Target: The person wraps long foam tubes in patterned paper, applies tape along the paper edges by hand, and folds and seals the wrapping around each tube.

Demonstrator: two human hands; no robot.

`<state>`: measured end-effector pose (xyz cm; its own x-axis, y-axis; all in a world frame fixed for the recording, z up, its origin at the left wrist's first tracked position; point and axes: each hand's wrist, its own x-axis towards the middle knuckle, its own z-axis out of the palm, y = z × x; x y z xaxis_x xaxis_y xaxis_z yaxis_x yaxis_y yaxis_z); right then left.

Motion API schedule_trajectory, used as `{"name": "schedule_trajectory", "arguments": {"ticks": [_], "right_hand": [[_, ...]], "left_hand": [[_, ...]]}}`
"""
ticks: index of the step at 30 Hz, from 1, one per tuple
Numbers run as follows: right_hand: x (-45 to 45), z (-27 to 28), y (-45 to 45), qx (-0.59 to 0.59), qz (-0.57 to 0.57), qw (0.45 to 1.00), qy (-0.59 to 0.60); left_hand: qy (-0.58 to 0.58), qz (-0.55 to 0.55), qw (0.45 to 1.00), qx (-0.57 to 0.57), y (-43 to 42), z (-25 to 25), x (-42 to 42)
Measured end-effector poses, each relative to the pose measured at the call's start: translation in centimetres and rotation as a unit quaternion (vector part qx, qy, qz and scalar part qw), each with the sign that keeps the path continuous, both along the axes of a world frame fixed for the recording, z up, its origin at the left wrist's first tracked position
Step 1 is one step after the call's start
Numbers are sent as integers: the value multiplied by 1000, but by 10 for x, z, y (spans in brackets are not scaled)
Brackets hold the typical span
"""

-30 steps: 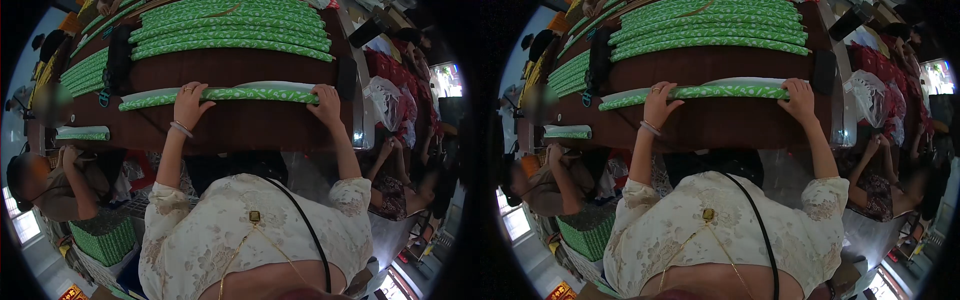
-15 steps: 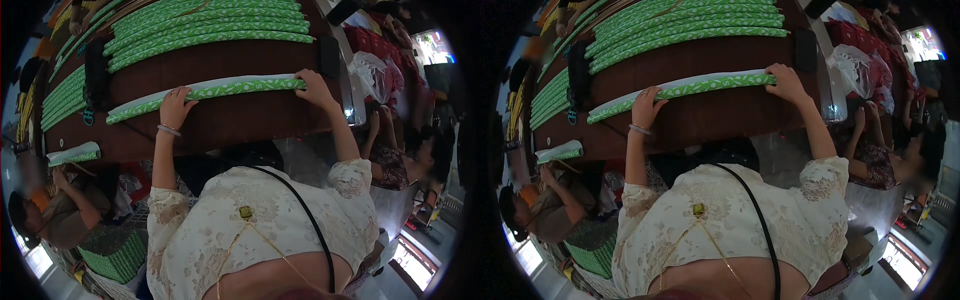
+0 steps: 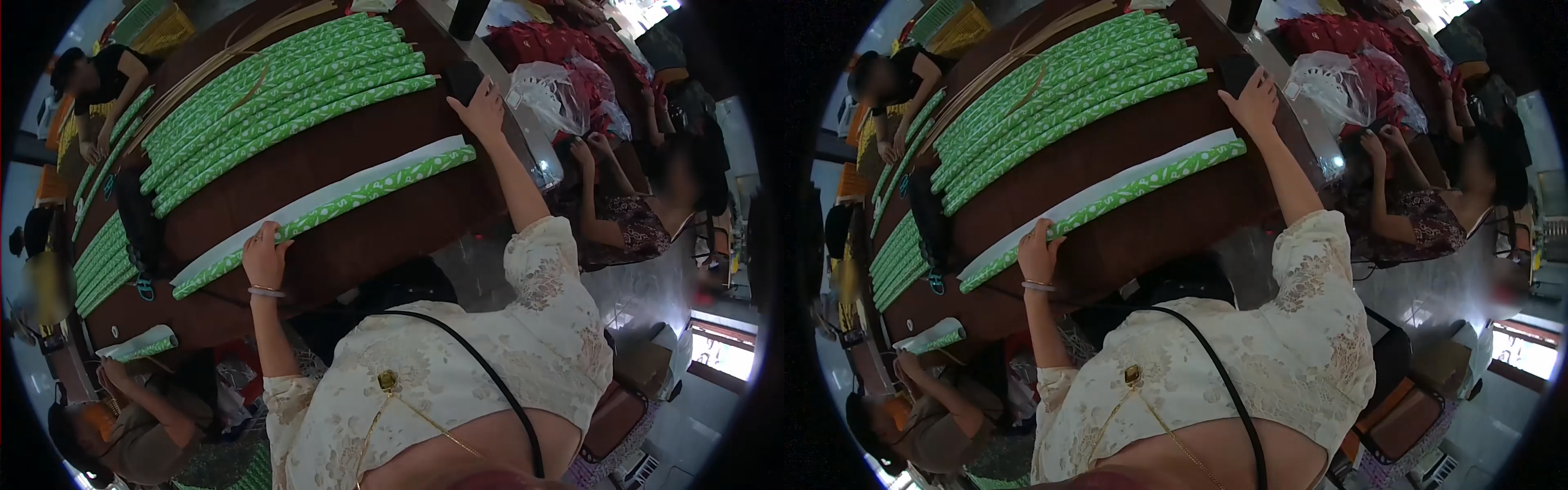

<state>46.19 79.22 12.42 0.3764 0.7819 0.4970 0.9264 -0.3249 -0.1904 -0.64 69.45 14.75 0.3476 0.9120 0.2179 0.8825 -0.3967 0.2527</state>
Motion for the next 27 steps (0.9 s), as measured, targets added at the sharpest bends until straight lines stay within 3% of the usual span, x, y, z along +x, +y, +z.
{"name": "schedule_trajectory", "arguments": {"ticks": [2,4,6,10,12,16,18,22,24,27], "right_hand": [[3,4,13,-106,-61,987,103],[9,3,25,-58,-49,994,74],[21,4,37,-72,-75,987,120],[43,8,57,-81,-42,992,90],[53,18,61,-170,0,976,137],[64,20,58,-157,10,982,107],[61,16,55,-62,11,995,72],[56,11,52,-107,-40,990,87],[72,4,57,-7,-41,989,143],[100,27,71,-68,-20,974,213]], "left_hand": [[-6,1,1000,6,-1,-1,-1],[-3,12,1000,-12,0,0,0],[0,18,1000,-12,2,1,1],[-5,-5,1000,14,1,-3,-3],[-5,-8,1000,19,1,-6,-4],[-6,-4,1000,24,1,-8,-5],[-8,2,1000,20,1,-7,-5],[-20,-3,1000,17,1,-4,-4],[-16,9,1000,7,0,-1,0],[-10,23,1000,-15,-1,2,0]]}}
